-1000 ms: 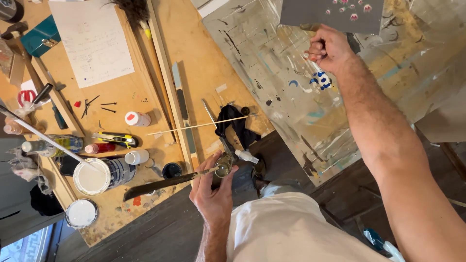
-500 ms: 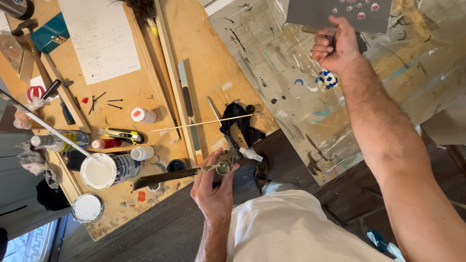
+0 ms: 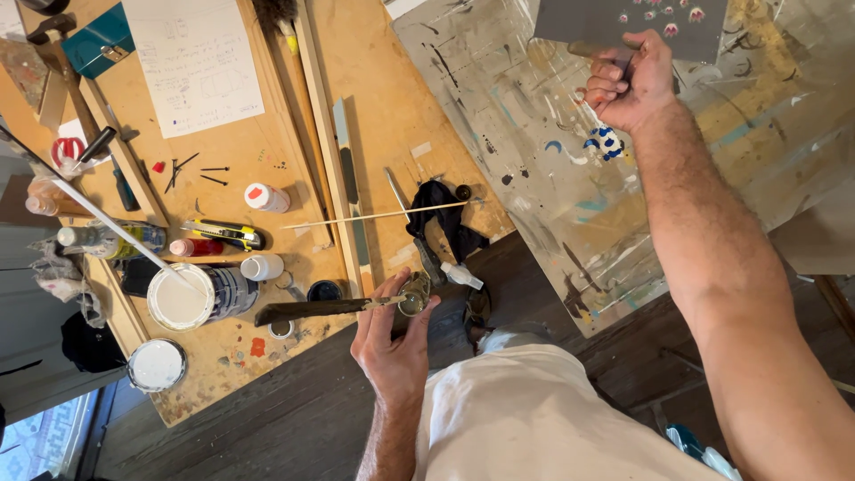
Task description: Preparing paint and applying fine details to a surface using a small brush
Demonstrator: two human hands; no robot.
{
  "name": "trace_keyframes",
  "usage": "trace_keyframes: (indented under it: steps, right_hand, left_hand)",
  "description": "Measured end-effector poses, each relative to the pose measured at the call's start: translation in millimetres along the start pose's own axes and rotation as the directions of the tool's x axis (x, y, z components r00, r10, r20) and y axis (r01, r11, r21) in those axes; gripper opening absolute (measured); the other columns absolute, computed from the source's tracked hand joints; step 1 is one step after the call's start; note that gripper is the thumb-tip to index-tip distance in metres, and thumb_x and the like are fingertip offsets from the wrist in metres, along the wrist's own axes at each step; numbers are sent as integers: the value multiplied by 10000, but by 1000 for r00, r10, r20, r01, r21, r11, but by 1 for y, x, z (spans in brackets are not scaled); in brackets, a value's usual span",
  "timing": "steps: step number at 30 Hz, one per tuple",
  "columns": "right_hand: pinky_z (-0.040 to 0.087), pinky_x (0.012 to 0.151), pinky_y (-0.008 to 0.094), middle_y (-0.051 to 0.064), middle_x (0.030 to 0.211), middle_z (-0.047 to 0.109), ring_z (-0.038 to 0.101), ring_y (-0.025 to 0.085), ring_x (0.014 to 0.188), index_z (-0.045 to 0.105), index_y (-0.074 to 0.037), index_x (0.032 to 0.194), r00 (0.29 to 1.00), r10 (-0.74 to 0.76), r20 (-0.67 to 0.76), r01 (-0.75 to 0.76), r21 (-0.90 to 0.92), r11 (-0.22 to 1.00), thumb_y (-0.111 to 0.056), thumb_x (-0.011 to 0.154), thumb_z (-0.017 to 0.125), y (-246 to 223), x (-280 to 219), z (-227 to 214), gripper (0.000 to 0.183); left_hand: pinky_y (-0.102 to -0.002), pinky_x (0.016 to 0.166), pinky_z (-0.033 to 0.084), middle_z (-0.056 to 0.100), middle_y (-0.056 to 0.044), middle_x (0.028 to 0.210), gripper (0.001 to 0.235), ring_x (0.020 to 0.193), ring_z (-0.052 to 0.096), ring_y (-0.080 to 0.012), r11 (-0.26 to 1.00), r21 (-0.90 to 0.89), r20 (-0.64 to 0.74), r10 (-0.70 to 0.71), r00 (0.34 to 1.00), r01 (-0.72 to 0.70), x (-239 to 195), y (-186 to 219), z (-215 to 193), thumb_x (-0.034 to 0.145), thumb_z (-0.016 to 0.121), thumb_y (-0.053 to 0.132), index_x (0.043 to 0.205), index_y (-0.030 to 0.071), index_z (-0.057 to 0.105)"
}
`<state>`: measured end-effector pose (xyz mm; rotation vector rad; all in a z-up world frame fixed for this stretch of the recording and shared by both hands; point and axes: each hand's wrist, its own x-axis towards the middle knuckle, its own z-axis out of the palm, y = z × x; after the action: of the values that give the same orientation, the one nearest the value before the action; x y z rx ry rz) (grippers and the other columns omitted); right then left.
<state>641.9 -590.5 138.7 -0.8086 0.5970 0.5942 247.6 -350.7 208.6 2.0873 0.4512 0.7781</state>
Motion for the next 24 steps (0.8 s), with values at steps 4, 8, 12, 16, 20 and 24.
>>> trace_keyframes:
  steps: [4,8,12,16,20,24]
  right_hand:
    - [180,449,212,-54,565,350,205,58,471,542,-108,759,1000,8,-4,-8,10,1000,-322,768,617,2,3,0,227]
    - [170,453,215,-63,585,339,192,56,476,502,-138,776,997,34,63,-33,-19,999,-336,771,594,3,5,0,219]
    - [188,462,222,-34,569,343,202,72,476,558,-92,718,1000,-12,-10,12,-11,1000,-316,766,619,5,2,5,237]
    - [190,456,216,-43,575,348,206,68,476,559,-98,732,1000,-5,-10,5,-30,1000,-329,773,609,7,-2,9,240]
    - [184,457,225,-39,561,342,207,72,466,559,-83,729,1000,-6,-28,5,-40,999,-336,760,605,9,-1,11,259]
    - [186,454,223,-40,573,348,210,69,466,567,-94,734,999,-5,-32,4,-42,999,-350,776,604,11,-2,13,262]
  left_hand:
    - [-313,983,614,748,-89,1193,408,1142,718,-220,1000,-17,-5,2,1000,-2,0,1,-1,801,884,68,1170,20,717]
    - [-314,978,622,750,-89,1181,413,1135,723,-229,1000,-7,-12,10,1000,-10,0,2,-2,798,886,66,1169,13,711]
    - [-313,980,621,746,-89,1192,424,1141,717,-223,1000,-23,-7,-8,1000,8,-1,1,-4,804,881,68,1188,22,708]
    - [-298,956,623,746,-94,1188,422,1125,713,-209,1000,-19,-9,-9,1000,9,-1,2,-7,807,880,78,1188,20,706]
    - [-294,957,613,750,-77,1187,432,1114,716,-197,1000,-3,-20,-4,1000,4,-2,0,-8,806,885,101,1195,31,707]
    - [-289,944,625,748,-89,1182,414,1112,717,-201,1000,-18,-25,-3,1000,3,-3,0,-9,799,886,71,1170,15,711]
